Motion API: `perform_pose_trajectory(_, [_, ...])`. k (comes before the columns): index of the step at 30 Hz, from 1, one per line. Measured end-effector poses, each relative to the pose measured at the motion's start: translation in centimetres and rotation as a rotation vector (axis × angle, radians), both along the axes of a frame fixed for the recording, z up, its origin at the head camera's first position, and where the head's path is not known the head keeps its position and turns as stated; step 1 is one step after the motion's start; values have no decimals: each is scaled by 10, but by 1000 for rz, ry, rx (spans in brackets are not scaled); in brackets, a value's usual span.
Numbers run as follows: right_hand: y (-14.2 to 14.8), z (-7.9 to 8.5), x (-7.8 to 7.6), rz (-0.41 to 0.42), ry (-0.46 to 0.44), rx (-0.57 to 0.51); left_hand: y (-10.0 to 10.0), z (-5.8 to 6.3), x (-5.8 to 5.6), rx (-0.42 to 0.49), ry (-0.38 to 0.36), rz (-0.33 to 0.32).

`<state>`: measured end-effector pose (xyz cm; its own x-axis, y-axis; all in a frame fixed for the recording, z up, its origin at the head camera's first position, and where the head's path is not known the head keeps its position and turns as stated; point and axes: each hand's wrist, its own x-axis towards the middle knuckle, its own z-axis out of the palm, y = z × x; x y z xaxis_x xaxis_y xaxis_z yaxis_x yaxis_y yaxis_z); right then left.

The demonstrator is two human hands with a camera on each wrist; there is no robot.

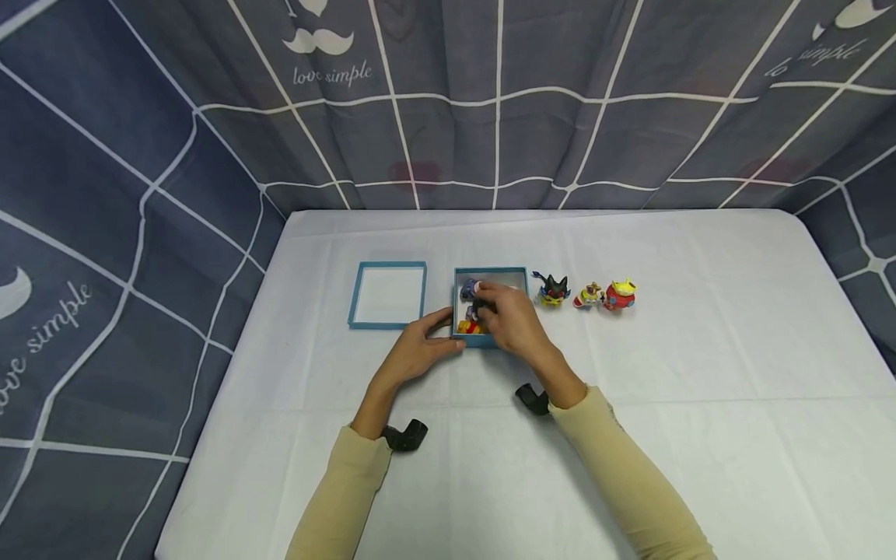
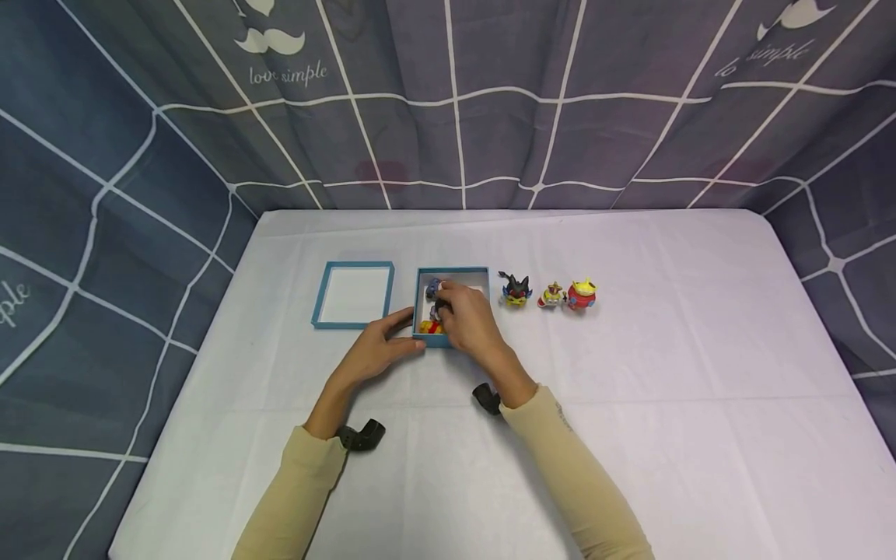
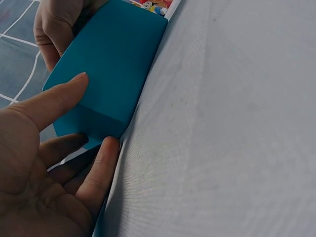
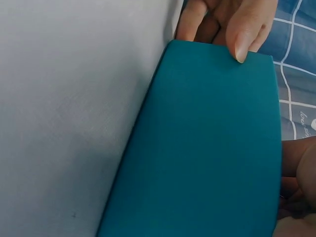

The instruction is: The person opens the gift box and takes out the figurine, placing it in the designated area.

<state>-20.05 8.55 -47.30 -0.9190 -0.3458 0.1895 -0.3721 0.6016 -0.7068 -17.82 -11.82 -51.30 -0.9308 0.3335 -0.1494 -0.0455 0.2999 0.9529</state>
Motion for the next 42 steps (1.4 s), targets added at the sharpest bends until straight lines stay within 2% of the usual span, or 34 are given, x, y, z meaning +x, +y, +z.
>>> perform_pose_trajectory(7, [-2,-2,-2,-11,28,37,0,0,0,11,6,-6])
perform_pose_trajectory(14, [-5,-4,-2,27,53,129,0,0,0,10,18,-8])
perform_pose_trajectory(18, [-5,-4,-3,36,56,145,1,-1,0,11,15,-4])
perform_pose_trajectory(25, [-5,-2,-4,14,-10,122,0,-2,0,7,15,-3])
perform_pose_trajectory(42, [-2,-2,-7,0,-81,29,0,-1,-1,9,8,-10])
